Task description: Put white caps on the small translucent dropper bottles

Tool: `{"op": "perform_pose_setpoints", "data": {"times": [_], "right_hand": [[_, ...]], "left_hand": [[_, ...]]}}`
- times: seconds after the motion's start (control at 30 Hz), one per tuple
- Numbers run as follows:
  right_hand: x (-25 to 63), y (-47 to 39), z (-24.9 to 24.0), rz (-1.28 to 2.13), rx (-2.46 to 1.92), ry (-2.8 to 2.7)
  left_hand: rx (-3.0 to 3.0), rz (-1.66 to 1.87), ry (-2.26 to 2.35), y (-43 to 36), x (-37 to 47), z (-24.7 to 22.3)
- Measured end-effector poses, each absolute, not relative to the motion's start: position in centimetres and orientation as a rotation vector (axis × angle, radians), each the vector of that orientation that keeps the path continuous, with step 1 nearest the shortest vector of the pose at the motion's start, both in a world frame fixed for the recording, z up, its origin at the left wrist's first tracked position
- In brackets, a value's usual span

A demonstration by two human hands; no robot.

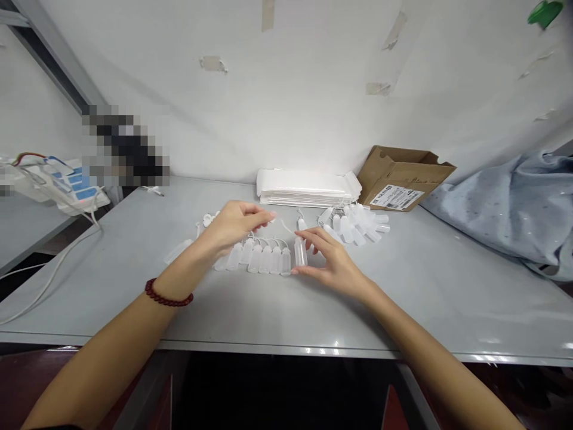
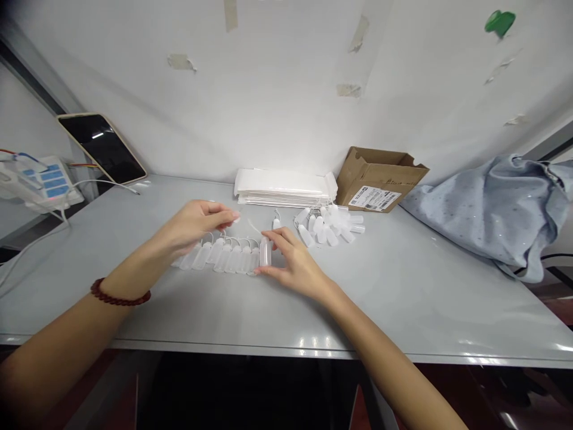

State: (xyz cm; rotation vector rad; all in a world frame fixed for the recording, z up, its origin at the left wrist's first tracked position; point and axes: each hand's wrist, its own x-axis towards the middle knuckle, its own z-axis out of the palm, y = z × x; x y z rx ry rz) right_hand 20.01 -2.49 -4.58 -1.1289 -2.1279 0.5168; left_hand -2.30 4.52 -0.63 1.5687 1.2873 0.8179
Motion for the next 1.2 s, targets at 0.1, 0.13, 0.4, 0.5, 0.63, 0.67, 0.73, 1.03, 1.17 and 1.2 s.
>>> {"op": "perform_pose_setpoints", "data": {"times": [0.1, 0.13, 0.4, 0.5, 0.63, 0.67, 0.73, 1.03, 1.17, 1.2], "right_hand": [[19.7, -2.7, -4.4, 0.495, -1.071, -2.091], [19.6, -2.8, -4.4, 0.490, -1.056, -2.082], [19.1, -3.2, -4.4, 0.452, -1.000, -2.026], [19.0, -3.3, -4.4, 0.421, -0.990, -2.016], [18.9, -3.4, -4.4, 0.390, -0.984, -2.012], [18.9, -3.4, -4.4, 0.389, -0.991, -2.012], [18.8, -3.5, -4.4, 0.392, -0.992, -2.011], [18.7, -3.6, -3.7, 0.432, -0.983, -1.961], [18.7, -3.6, -3.6, 0.465, -0.990, -1.944], [18.7, -3.6, -3.7, 0.478, -0.995, -1.939]], "left_hand": [[1.399, 0.846, 1.053, 3.3, -0.5, -1.5], [1.361, 0.848, 1.013, 3.0, 0.0, -1.7], [1.331, 0.930, 1.044, 1.8, 1.4, -2.8], [1.349, 0.908, 1.078, 1.7, 1.4, -2.9], [1.367, 0.903, 1.074, 1.7, 1.4, -2.8], [1.369, 0.909, 1.073, 1.7, 1.4, -2.8], [1.375, 0.923, 1.075, 1.6, 1.4, -2.6], [1.404, 0.963, 1.043, 1.1, 1.4, -1.9], [1.428, 0.958, 1.054, 1.0, 1.5, -2.0], [1.427, 0.954, 1.053, 1.0, 1.5, -2.0]]}}
